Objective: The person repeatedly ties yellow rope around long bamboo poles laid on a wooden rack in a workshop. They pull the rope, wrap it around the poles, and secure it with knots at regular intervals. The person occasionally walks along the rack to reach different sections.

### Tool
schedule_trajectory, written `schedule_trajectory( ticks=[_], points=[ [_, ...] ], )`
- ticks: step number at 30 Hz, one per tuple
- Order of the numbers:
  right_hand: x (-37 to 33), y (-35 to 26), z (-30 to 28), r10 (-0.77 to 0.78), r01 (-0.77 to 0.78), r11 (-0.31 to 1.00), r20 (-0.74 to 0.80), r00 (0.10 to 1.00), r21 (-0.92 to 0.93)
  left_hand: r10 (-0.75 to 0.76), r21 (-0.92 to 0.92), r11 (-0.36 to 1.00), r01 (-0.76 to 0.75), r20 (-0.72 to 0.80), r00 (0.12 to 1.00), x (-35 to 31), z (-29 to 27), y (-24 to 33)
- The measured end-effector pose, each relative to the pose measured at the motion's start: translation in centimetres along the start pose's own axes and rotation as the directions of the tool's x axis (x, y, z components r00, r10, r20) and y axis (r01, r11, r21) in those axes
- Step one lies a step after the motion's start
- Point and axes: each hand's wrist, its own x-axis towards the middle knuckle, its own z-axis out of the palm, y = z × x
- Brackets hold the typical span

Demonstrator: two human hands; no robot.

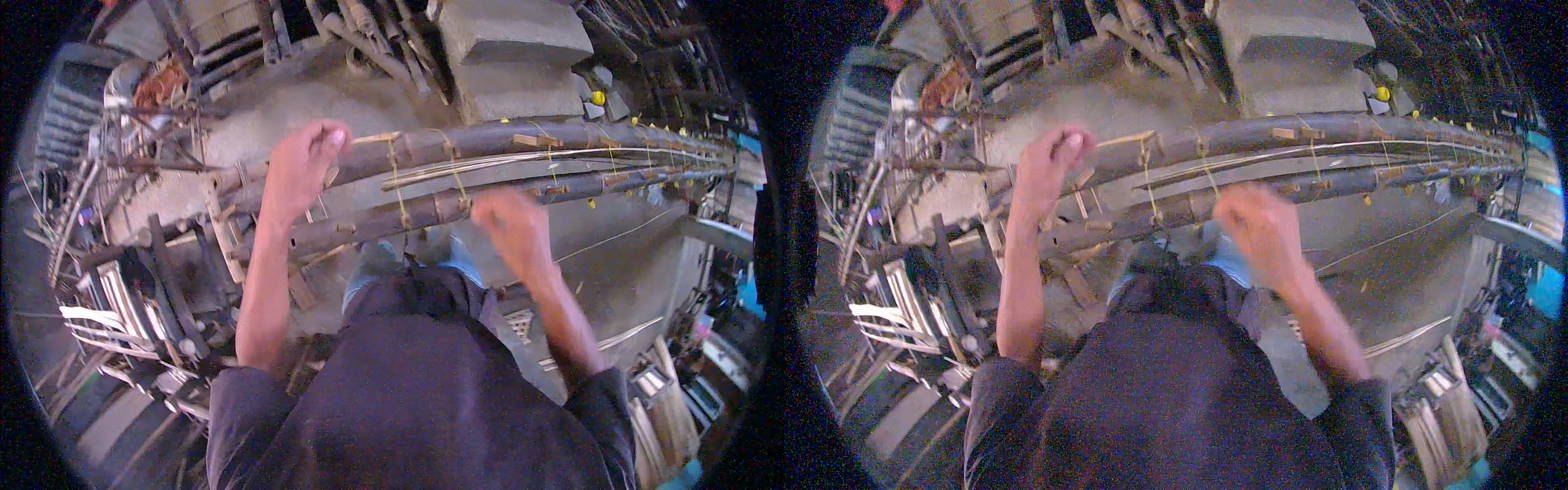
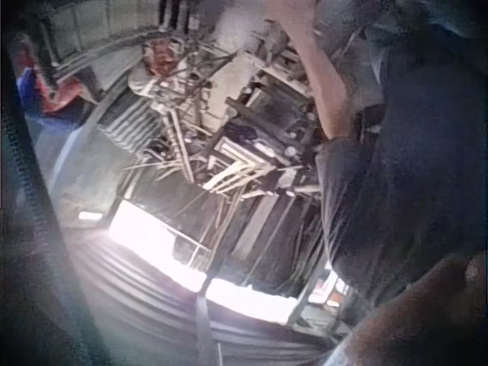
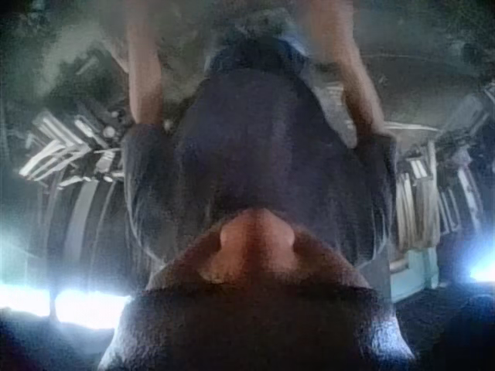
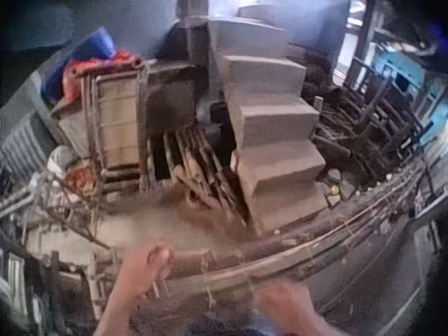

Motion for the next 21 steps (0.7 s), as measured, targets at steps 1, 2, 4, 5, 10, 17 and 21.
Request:
schedule_trajectory(
  ticks=[1, 2, 4, 5, 10, 17, 21],
  points=[
    [-2.6, -0.5, 1.1, 0.047, -0.076, 0.98, 0.163, 0.985, 0.182, -0.069, -0.026, 0.997, 0.07, 0.03, 0.997, -2.1, 0.4, -0.3],
    [-3.8, -2.1, 3.6, 0.277, -0.389, 0.717, 0.276, 0.92, 0.578, -0.143, -0.036, 0.989, 0.146, 0.064, 0.988, -3.8, 0.9, -0.5],
    [-4.3, -4.8, 10.5, 0.558, -0.659, 0.151, 0.486, 0.673, 0.737, 0.044, 0.096, 0.994, -0.058, 0.14, 0.989, -4.4, 3.9, -1.3],
    [-4.1, -4.6, 12.5, 0.546, -0.653, 0.263, 0.448, 0.708, 0.711, 0.143, 0.16, 0.973, -0.169, 0.162, 0.976, -4.3, 5.2, -1.4],
    [-3.6, -9.9, 3.9, 0.187, -0.211, 0.973, 0.22, 0.957, 0.089, 0.096, 0.287, 0.946, -0.153, 0.203, 0.974, -3.2, 10.0, -4.2],
    [18.0, -13.5, 0.7, -0.688, 0.668, 0.698, 0.017, 0.726, -0.256, 0.141, 0.312, 0.934, -0.175, 0.129, 0.982, -1.4, 9.8, -3.1],
    [19.6, -6.6, 3.9, 0.246, -0.11, 0.899, 0.281, 0.928, -0.424, 0.069, 0.312, 0.946, -0.091, 0.081, 0.994, -1.3, 9.8, -4.2]
  ],
)
